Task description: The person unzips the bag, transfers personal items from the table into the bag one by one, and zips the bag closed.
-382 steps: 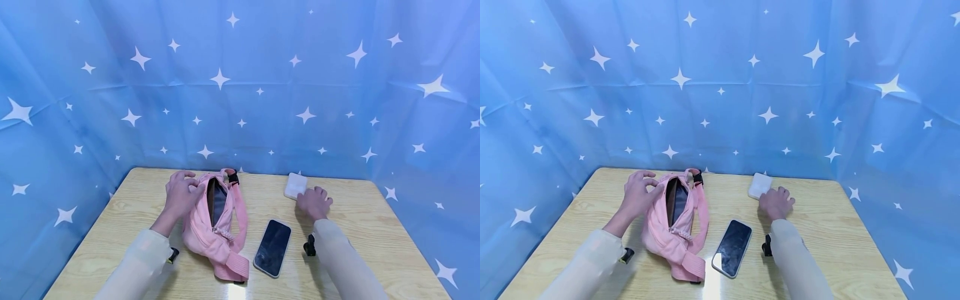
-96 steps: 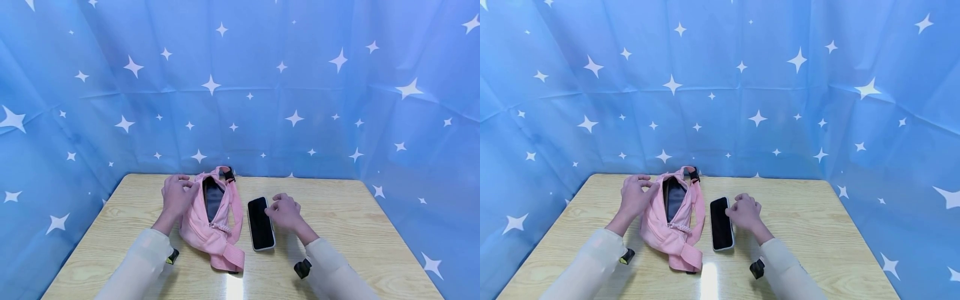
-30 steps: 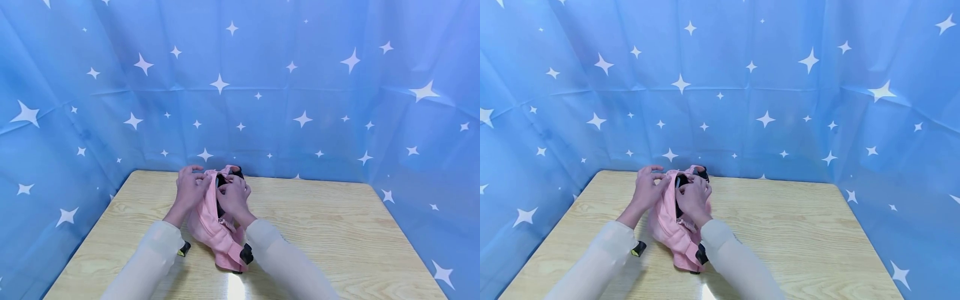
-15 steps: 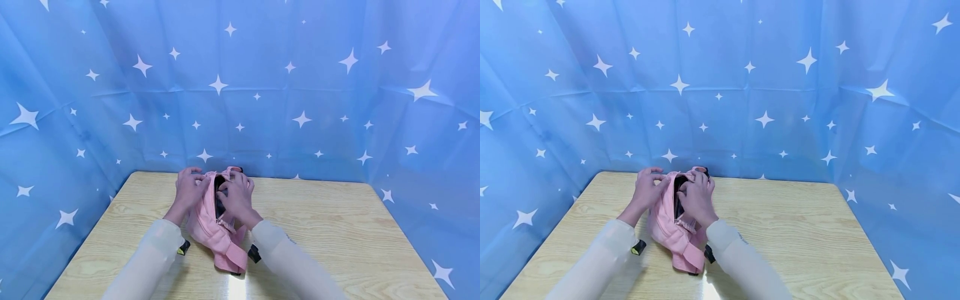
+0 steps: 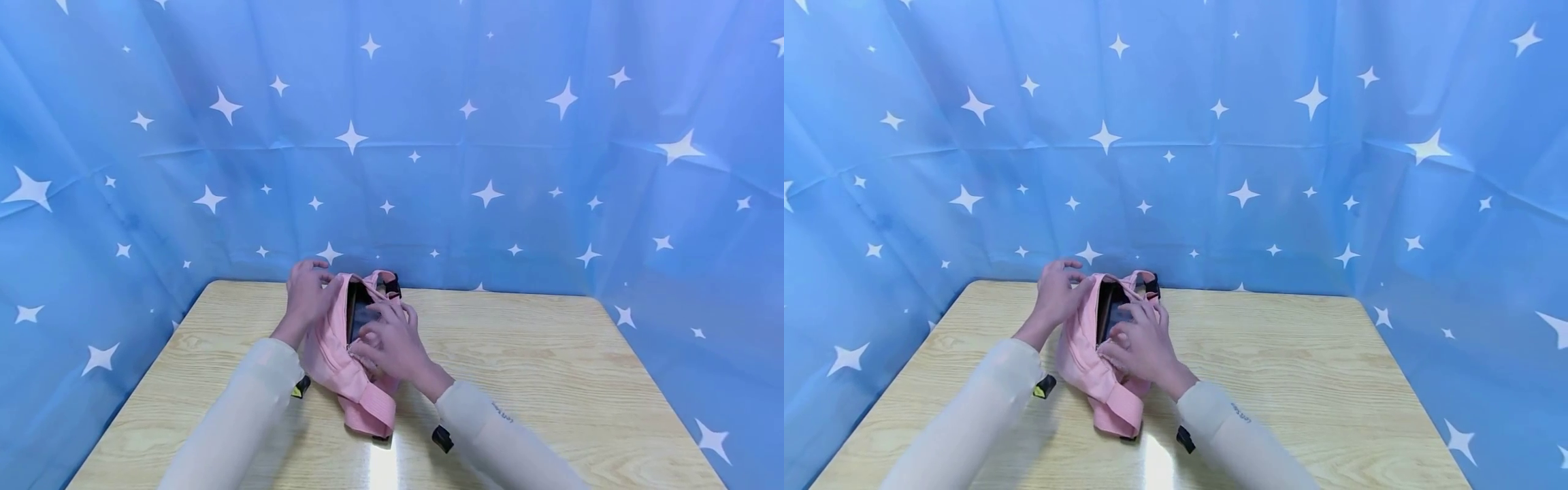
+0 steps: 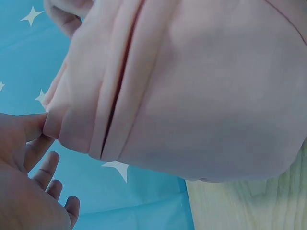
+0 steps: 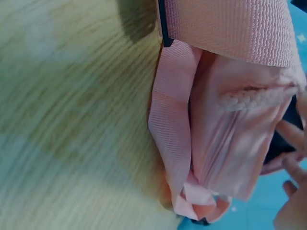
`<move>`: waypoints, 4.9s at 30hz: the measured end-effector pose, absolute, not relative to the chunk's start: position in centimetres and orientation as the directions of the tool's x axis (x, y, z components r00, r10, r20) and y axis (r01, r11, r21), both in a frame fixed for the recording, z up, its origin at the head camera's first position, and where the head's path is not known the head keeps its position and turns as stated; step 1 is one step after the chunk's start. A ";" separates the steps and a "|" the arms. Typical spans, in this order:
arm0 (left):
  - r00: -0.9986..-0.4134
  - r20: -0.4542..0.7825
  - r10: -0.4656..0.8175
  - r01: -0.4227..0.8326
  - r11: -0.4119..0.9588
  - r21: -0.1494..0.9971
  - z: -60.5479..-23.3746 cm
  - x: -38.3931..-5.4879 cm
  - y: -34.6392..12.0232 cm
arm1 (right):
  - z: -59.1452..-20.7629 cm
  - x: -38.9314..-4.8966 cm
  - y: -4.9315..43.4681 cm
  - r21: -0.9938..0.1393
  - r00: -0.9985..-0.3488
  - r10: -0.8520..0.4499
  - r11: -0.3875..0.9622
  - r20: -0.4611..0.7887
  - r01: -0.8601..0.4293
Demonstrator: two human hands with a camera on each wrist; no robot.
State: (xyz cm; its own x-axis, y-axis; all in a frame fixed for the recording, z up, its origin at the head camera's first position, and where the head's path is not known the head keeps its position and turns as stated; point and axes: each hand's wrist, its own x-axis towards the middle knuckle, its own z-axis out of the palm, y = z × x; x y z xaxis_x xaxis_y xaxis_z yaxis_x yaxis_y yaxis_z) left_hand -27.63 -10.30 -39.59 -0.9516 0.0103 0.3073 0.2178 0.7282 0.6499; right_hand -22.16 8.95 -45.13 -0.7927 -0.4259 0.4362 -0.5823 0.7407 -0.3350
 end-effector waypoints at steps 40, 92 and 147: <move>-0.820 0.429 0.378 0.474 0.869 0.141 -44.6 -18.8 -9.7 | -44.9 -20.5 9.5 -0.134 -0.729 -0.500 0.775 0.466 -0.617; -0.847 0.391 0.360 0.470 0.850 0.237 -42.9 -21.8 -6.2 | -43.9 -24.3 12.3 -0.250 -0.841 -0.263 0.875 0.472 -0.414; -0.721 0.021 0.692 0.691 0.721 -0.046 -43.5 -23.0 -12.5 | -46.9 -23.7 25.5 -0.383 -0.980 -0.018 0.919 0.199 -0.094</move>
State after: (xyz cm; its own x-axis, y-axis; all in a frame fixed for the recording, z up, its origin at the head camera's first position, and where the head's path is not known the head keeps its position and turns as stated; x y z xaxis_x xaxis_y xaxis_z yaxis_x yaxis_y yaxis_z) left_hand -23.01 -12.49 -43.46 -0.7213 0.6923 0.0206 0.6910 0.7214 -0.0457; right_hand -23.71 25.51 -46.92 -0.9799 -0.0179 0.1987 -0.0944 0.9191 -0.3825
